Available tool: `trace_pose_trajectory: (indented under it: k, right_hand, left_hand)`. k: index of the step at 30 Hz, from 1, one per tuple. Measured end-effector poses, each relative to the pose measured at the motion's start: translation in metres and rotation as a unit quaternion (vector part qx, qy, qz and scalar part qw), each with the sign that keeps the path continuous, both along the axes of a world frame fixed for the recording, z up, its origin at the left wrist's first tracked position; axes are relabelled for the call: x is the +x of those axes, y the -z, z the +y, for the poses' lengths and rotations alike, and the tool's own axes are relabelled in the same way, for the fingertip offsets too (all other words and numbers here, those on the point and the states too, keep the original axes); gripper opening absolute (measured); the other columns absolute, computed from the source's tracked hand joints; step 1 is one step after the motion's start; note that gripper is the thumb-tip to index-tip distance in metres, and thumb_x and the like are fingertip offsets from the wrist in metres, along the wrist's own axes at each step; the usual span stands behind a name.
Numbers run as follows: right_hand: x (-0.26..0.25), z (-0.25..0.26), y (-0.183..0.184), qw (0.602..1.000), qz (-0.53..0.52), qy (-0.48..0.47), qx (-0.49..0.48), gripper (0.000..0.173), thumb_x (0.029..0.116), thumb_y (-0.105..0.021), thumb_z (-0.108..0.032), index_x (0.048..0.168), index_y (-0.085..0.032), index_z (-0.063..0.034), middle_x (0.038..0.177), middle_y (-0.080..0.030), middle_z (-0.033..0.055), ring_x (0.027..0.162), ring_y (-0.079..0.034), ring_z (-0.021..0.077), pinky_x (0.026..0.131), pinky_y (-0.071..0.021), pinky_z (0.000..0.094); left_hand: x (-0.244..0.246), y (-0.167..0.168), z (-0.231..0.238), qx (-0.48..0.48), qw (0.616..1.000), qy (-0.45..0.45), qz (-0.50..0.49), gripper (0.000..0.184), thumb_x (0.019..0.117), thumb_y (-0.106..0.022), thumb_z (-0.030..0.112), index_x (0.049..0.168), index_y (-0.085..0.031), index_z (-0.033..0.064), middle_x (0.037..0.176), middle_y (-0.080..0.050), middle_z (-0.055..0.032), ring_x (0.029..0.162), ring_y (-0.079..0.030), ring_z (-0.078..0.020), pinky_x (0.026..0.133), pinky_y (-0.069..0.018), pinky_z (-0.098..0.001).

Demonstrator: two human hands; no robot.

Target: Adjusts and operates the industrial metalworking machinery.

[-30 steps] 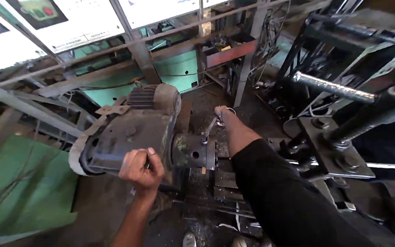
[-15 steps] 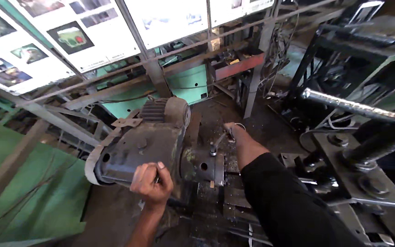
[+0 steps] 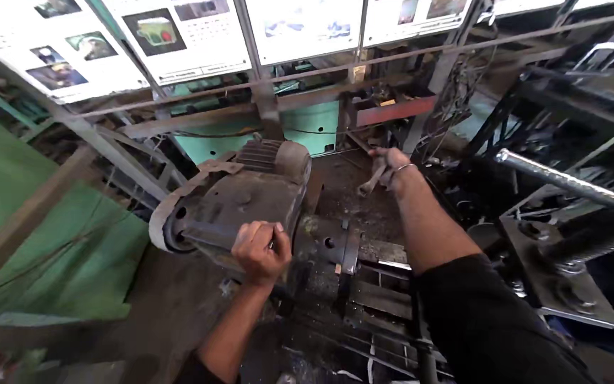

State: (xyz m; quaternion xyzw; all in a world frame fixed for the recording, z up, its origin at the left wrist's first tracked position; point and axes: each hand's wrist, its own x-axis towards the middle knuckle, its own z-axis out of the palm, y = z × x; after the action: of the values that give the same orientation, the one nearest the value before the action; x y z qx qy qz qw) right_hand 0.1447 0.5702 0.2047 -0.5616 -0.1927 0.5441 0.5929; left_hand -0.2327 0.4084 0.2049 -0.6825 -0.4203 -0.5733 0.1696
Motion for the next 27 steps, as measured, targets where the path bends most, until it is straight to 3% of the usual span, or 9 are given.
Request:
trace_pose_trajectory:
  k: [2, 6, 9, 11, 14, 18, 24, 27]
  right_hand:
    - [-0.007, -0.023, -0.033, 0.993, 0.057, 0.007, 0.108, 0.032, 0.1062, -0.047, -0.042, 0.097, -0.065, -0.017, 0.057, -0.043, -0.0096, 0.042, -0.036, 0.0035, 0.04, -0.0359, 0.0208]
    - [-0.054, -0.127, -0.074, 0.959, -0.124, 0.018, 0.255, 0.041, 0.1075, -0.045, -0.048, 0.098, -0.069, -0.0168, 0.055, -0.039, -0.0088, 0.043, -0.037, 0.0072, 0.042, -0.0395, 0.0265]
    - [-0.093, -0.195, -0.054, 0.903, -0.251, 0.082, 0.339, 0.039, 0.1096, -0.044, -0.04, 0.097, -0.069, -0.0124, 0.057, -0.047, -0.0055, 0.044, -0.042, 0.009, 0.041, -0.0405, 0.0279]
    - [-0.119, -0.217, -0.031, 0.889, -0.275, 0.139, 0.337, 0.038, 0.1092, -0.046, -0.042, 0.098, -0.068, -0.0137, 0.06, -0.048, -0.0045, 0.044, -0.043, 0.0093, 0.041, -0.0411, 0.0271]
    - [-0.149, -0.223, -0.014, 0.865, -0.297, 0.19, 0.358, 0.033, 0.1091, -0.049, -0.034, 0.095, -0.069, -0.0121, 0.066, -0.056, -0.0053, 0.048, -0.048, 0.0062, 0.043, -0.0446, 0.0232]
    - [-0.171, -0.217, -0.014, 0.81, -0.392, 0.199, 0.388, 0.027, 0.1074, -0.052, -0.019, 0.092, -0.069, -0.0068, 0.077, -0.066, -0.0066, 0.065, -0.059, -0.0021, 0.059, -0.0513, 0.0162]
    - [-0.183, -0.221, -0.001, 0.771, -0.448, 0.191, 0.411, 0.035, 0.1081, -0.052, -0.029, 0.088, -0.068, -0.0055, 0.074, -0.065, -0.0024, 0.06, -0.06, 0.002, 0.055, -0.0533, 0.0205]
    - [-0.184, -0.209, -0.004, 0.758, -0.482, 0.212, 0.385, 0.032, 0.1058, -0.054, -0.024, 0.085, -0.068, -0.004, 0.07, -0.065, -0.0019, 0.059, -0.06, 0.0012, 0.054, -0.0526, 0.0202]
  left_hand:
    - [0.0, 0.0, -0.001, -0.004, 1.0, 0.002, 0.002, 0.032, 0.094, -0.057, 0.025, 0.07, -0.07, 0.0083, 0.072, -0.068, -0.0054, 0.067, -0.065, -0.0178, 0.06, -0.0537, -0.0359]
    - [0.0, -0.001, 0.0, -0.008, 1.0, 0.001, -0.001, 0.033, 0.0947, -0.057, 0.026, 0.069, -0.068, 0.0092, 0.073, -0.069, -0.005, 0.067, -0.066, -0.0177, 0.06, -0.0526, -0.0364]
    - [0.0, -0.002, 0.0, -0.01, 1.0, 0.008, -0.007, 0.032, 0.0947, -0.058, 0.025, 0.07, -0.069, 0.0086, 0.074, -0.069, -0.0052, 0.067, -0.065, -0.0181, 0.06, -0.0517, -0.0362]
    - [0.0, -0.003, -0.002, -0.02, 1.0, 0.008, -0.008, 0.031, 0.0949, -0.059, 0.026, 0.071, -0.07, 0.0086, 0.075, -0.07, -0.0053, 0.069, -0.066, -0.0187, 0.062, -0.0525, -0.0368]
    - [0.0, -0.004, -0.002, -0.028, 1.0, 0.01, -0.01, 0.03, 0.0951, -0.059, 0.025, 0.072, -0.071, 0.0086, 0.076, -0.07, -0.0054, 0.07, -0.066, -0.0194, 0.062, -0.0524, -0.0374]
    - [-0.002, -0.005, -0.003, -0.046, 0.999, 0.011, -0.007, 0.03, 0.0954, -0.06, 0.026, 0.073, -0.071, 0.0089, 0.074, -0.069, -0.004, 0.068, -0.064, -0.0187, 0.061, -0.0507, -0.0374]
    - [-0.004, -0.005, -0.002, -0.05, 0.998, 0.029, -0.021, 0.029, 0.0945, -0.061, 0.028, 0.074, -0.072, 0.0105, 0.076, -0.07, -0.0042, 0.069, -0.065, -0.0196, 0.06, -0.0505, -0.0377]
    - [-0.003, -0.003, -0.001, -0.056, 0.997, 0.035, -0.032, 0.029, 0.0935, -0.062, 0.029, 0.073, -0.072, 0.011, 0.073, -0.068, -0.0036, 0.067, -0.064, -0.0194, 0.058, -0.0494, -0.0372]
